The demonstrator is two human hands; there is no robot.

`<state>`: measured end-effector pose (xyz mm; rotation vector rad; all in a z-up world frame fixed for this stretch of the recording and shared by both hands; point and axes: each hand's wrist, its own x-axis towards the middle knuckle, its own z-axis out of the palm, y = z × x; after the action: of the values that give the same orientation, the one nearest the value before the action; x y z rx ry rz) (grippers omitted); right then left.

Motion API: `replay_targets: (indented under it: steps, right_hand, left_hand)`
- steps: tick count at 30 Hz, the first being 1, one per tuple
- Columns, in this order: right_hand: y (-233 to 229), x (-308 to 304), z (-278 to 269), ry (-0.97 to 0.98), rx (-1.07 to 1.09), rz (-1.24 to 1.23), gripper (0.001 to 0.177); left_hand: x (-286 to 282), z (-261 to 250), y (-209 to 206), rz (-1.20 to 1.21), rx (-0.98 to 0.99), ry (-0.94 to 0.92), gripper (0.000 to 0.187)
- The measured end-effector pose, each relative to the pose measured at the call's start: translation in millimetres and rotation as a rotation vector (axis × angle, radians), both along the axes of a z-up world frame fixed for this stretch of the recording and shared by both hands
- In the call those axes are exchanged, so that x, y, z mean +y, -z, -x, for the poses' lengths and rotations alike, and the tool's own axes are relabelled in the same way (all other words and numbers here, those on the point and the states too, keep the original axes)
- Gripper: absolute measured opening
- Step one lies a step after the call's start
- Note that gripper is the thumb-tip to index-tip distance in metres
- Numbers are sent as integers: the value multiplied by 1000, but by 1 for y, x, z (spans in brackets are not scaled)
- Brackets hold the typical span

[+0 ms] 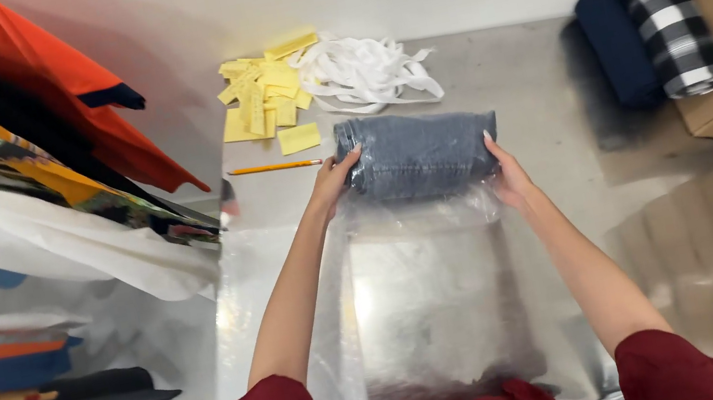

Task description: The person wraps folded jeans and a checkered cloth in plastic bags on a metal table. They then place the wrapped jeans into a cardboard box and close the flaps.

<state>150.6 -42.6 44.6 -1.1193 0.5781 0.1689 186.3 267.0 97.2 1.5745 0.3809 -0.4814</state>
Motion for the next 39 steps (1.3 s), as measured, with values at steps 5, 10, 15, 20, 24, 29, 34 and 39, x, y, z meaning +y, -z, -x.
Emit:
replay_targets:
  steps: [5, 10, 15, 20, 24, 29, 34, 39]
  right_hand:
    - [-2, 35, -10, 73, -22, 31, 78]
    - [4, 37, -11, 176, -40, 101, 61]
    - [24, 36, -18, 206, 37, 278, 82]
    - [1, 61, -23, 269, 52, 234, 78]
    - [25, 54, -43, 319, 49, 233, 73]
    - [15, 64, -66, 274, 47, 261, 83]
    - [27, 58, -83, 232, 46, 301, 89]
    - [-1, 66, -76, 119, 68, 379, 98]
  left_hand:
    - [29, -26, 49, -10, 37, 50, 101]
    - [46, -7, 33, 56, 92, 37, 97]
    - [48, -54, 98, -101, -24, 33, 90]
    - [43, -69, 103, -16, -70, -28, 103]
    - [38, -96, 130, 2, -144, -114, 93]
    - [47, -111, 118, -10, -130, -108, 98]
    - [58, -108, 118, -20, -162, -103, 85]
    - [81, -65, 124, -183, -224, -93, 62]
